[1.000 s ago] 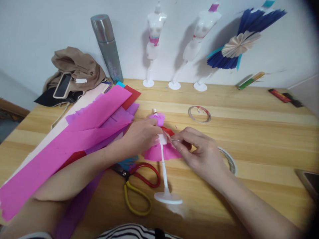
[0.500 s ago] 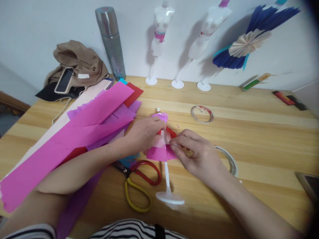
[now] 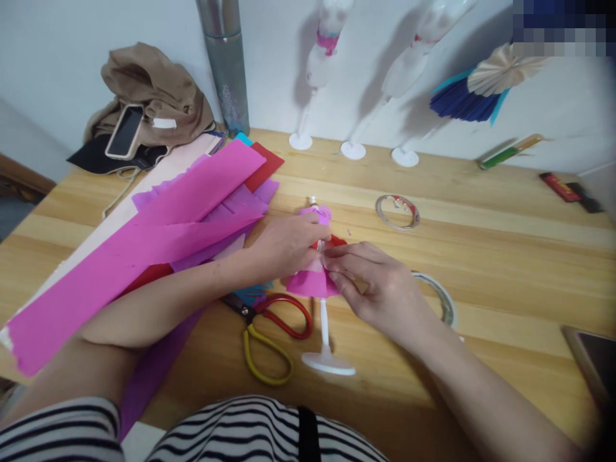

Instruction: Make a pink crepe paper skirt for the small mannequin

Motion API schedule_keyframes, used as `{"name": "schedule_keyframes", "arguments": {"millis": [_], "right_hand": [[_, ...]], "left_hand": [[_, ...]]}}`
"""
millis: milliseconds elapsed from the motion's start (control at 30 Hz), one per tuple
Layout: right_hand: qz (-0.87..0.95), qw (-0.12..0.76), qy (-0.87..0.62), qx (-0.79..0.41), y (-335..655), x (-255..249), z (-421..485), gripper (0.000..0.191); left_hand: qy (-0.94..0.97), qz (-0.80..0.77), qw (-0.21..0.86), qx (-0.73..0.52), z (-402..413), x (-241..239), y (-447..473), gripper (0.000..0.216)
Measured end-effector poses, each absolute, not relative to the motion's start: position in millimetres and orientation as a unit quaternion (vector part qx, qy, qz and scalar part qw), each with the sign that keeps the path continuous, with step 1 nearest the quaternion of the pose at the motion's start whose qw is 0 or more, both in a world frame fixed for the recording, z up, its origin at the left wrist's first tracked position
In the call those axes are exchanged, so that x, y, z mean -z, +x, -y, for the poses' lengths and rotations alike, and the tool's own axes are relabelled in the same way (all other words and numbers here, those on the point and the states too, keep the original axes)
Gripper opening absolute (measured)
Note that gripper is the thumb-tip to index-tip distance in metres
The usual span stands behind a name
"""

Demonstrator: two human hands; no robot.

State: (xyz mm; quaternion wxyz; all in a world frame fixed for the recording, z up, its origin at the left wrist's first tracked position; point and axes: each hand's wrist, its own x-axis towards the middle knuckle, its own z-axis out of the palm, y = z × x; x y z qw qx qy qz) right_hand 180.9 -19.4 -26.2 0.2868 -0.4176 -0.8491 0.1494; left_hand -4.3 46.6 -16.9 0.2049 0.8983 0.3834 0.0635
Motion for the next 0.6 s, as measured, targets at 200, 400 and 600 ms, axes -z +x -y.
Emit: {"name": "schedule_keyframes", "arguments": {"millis": [200,400,600], "right_hand": [[0.853,0.259,-0.425,-0.156,181.4,26.9,19.8,0.02],[0.834,0.298,-0.431,-0.172,181.7,27.2,19.9,0.016],[0.776,0.331,-0.488,-0.223,180.7,19.6,20.6,0.016]], "left_hand": [[0.907,-0.383,0.171,-0.027,-49.9,18.1,-3.8,0.025],[0.898,-0.377,0.222,-0.041,-55.2,20.4,-5.7,0.032],[0.893,-0.384,0.229,-0.053,-51.4,16.8,-5.7,0.019]]}}
